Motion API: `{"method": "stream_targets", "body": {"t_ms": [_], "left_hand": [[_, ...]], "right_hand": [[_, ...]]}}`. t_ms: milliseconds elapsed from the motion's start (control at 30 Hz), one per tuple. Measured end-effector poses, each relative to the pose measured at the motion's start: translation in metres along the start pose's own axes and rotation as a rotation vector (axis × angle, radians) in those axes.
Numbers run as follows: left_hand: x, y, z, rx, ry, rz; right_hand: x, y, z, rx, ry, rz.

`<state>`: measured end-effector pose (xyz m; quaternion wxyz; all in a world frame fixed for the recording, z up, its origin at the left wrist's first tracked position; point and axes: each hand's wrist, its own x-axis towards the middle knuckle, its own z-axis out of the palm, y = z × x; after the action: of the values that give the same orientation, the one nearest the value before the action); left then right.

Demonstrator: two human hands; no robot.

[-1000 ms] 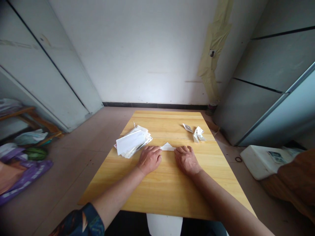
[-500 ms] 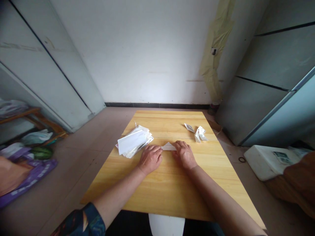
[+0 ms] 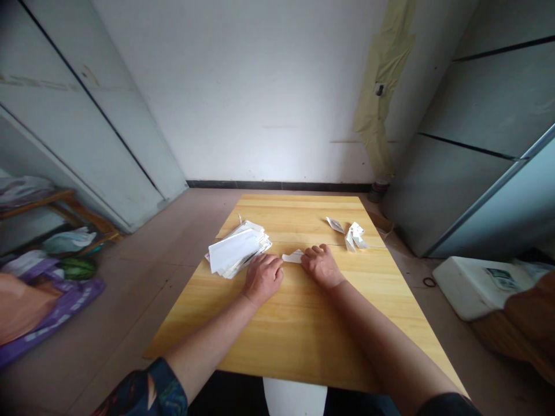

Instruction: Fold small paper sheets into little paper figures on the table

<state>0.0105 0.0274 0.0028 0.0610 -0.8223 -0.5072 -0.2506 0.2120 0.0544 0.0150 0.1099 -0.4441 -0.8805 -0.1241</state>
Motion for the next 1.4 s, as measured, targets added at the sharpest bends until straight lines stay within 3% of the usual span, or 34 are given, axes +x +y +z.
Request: {"method": "stream_targets", "body": {"t_ms": [233,333,467,600,667,733,933,1033,1400], "left_hand": [[0.000,0.002,-0.002,0.009,-0.009,-0.013],[0.000,0.001,-0.001,-0.038,-0.006,-0.012],[0.005,-0.003,0.003,-0.237,-0.002,-0.043],[0.026,-0.004,0.008,-0.569,-0.010,-0.316],[0.039,-0.002,0.012,-0.739,-0.008,-0.483],[0.048,0.003,0.016,-0.836,0.042,-0.552],[0.051,0.019,0.033,-1.032,0.149,-0.554],[0.046,0.020,0.037,-1.067,0.143,-0.536],[0.041,0.019,0.027,-0.950,0.111,-0.512]], "right_hand": [[0.006,-0.004,-0.002,-0.092,-0.025,-0.098],[0.006,-0.003,0.003,-0.055,0.033,-0.010],[0.010,0.001,0.012,0.078,0.161,0.232],[0.018,-0.005,0.015,0.298,0.257,0.447],[0.022,-0.011,0.014,0.374,0.285,0.469],[0.025,-0.016,0.012,0.400,0.313,0.455],[0.024,-0.026,0.011,0.320,0.397,0.389],[0.020,-0.027,0.013,0.316,0.408,0.376],[0.021,-0.031,0.011,0.380,0.370,0.373]]}}
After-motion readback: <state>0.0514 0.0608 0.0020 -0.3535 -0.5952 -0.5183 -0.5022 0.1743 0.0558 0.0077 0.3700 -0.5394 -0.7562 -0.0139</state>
